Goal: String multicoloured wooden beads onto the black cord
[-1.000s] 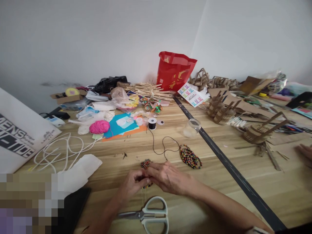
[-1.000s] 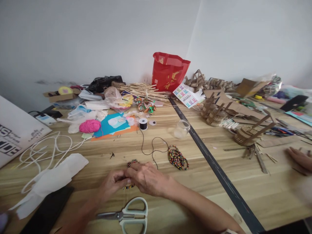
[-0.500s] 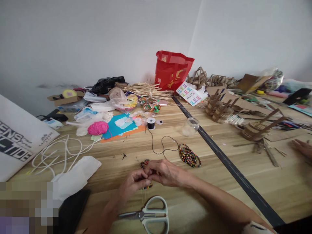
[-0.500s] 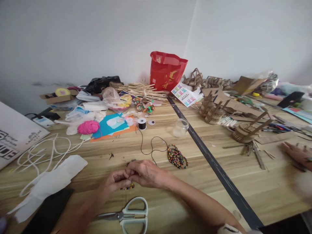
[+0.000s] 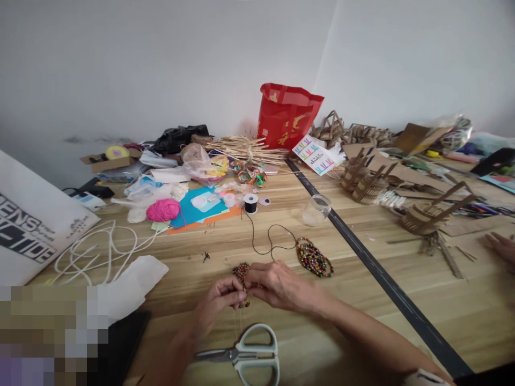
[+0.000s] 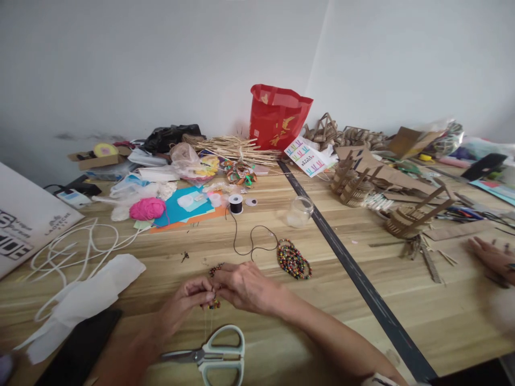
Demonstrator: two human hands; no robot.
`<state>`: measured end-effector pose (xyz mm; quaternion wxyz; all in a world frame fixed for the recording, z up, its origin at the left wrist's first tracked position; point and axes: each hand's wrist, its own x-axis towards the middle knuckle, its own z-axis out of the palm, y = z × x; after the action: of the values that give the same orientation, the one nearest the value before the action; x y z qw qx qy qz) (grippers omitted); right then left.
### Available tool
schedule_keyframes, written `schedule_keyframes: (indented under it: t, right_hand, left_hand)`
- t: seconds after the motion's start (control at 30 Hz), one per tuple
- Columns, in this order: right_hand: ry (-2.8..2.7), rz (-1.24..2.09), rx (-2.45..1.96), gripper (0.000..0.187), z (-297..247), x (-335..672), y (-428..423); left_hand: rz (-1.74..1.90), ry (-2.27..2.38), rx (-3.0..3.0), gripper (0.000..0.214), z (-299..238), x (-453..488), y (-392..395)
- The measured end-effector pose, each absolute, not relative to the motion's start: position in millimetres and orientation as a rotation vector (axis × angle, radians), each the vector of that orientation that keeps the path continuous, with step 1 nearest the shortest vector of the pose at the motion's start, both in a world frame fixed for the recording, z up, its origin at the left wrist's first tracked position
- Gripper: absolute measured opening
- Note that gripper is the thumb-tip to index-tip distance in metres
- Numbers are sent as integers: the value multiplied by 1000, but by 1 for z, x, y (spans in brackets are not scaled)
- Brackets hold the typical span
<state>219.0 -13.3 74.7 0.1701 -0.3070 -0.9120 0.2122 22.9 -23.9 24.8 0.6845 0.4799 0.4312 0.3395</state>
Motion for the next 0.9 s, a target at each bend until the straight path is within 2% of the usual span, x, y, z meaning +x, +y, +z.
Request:
schedule_keyframes:
  t: [0.2,0.57,0.9]
  right_hand:
    - [-2656,514,-894,10,73,217,-14]
    - [-2660,522,-930,5,77,215,-15]
    - [-2584,571,-843,4,66,211,-18]
  left_hand:
    - [768,967,1070,33,23,24,-24]
    - [771,970,1071,39,20,22,-22]
    - [786,876,1004,34,22,22,-24]
